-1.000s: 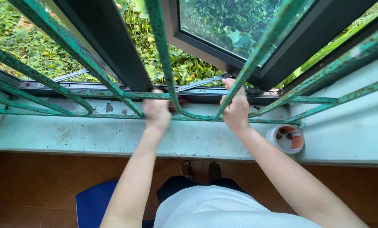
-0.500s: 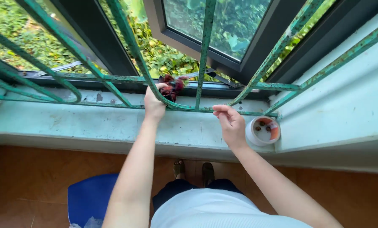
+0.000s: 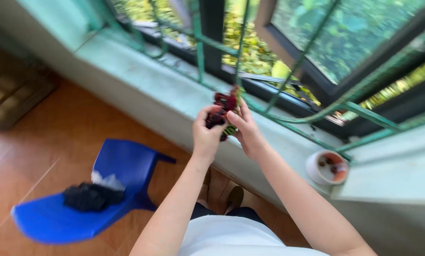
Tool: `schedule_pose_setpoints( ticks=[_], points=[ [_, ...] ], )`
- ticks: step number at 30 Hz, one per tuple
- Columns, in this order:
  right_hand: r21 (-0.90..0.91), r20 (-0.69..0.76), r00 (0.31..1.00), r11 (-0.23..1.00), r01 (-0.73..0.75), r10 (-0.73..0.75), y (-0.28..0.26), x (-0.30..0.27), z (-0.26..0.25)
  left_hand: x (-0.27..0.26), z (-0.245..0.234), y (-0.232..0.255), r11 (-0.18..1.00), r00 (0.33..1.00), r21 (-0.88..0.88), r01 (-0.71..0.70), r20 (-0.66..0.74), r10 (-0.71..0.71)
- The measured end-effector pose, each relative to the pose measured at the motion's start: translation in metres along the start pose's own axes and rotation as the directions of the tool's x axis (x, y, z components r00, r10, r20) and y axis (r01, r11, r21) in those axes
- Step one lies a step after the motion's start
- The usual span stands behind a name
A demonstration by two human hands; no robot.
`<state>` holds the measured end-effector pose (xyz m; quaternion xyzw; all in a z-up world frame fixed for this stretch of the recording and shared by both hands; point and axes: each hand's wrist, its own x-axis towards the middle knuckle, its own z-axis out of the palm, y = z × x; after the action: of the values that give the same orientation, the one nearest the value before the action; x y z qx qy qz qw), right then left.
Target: Cleaning window glass and decorative security bars using a cloth.
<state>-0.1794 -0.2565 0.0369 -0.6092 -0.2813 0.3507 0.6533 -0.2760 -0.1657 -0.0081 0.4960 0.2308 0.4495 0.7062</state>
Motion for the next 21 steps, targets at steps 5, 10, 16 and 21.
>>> schedule_pose_setpoints(
  ticks=[5,10,16,21],
  points=[
    [0.138,0.168,0.968,0.968,-0.21,0.187,0.024,0.001,0.087,-0.026,-0.108,0.052,0.998,0.994,-0.015,0.063,0.093,-0.061],
    [0.228,0.174,0.887,0.859,-0.458,0.427,0.052,-0.014,0.168,-0.044,-0.27,0.054,0.88,0.906,0.474,-0.04,-0.353,0.232],
    [0.139,0.177,0.808,0.799,-0.585,0.561,0.106,-0.02,0.286,-0.123,-0.516,-0.016,0.645,0.193,0.273,0.713,-0.962,0.193],
    [0.089,0.215,0.744,0.745,-0.661,0.633,0.159,-0.033,0.371,-0.182,-0.641,-0.127,0.828,0.069,-0.198,0.525,-0.959,-0.273]
  ],
)
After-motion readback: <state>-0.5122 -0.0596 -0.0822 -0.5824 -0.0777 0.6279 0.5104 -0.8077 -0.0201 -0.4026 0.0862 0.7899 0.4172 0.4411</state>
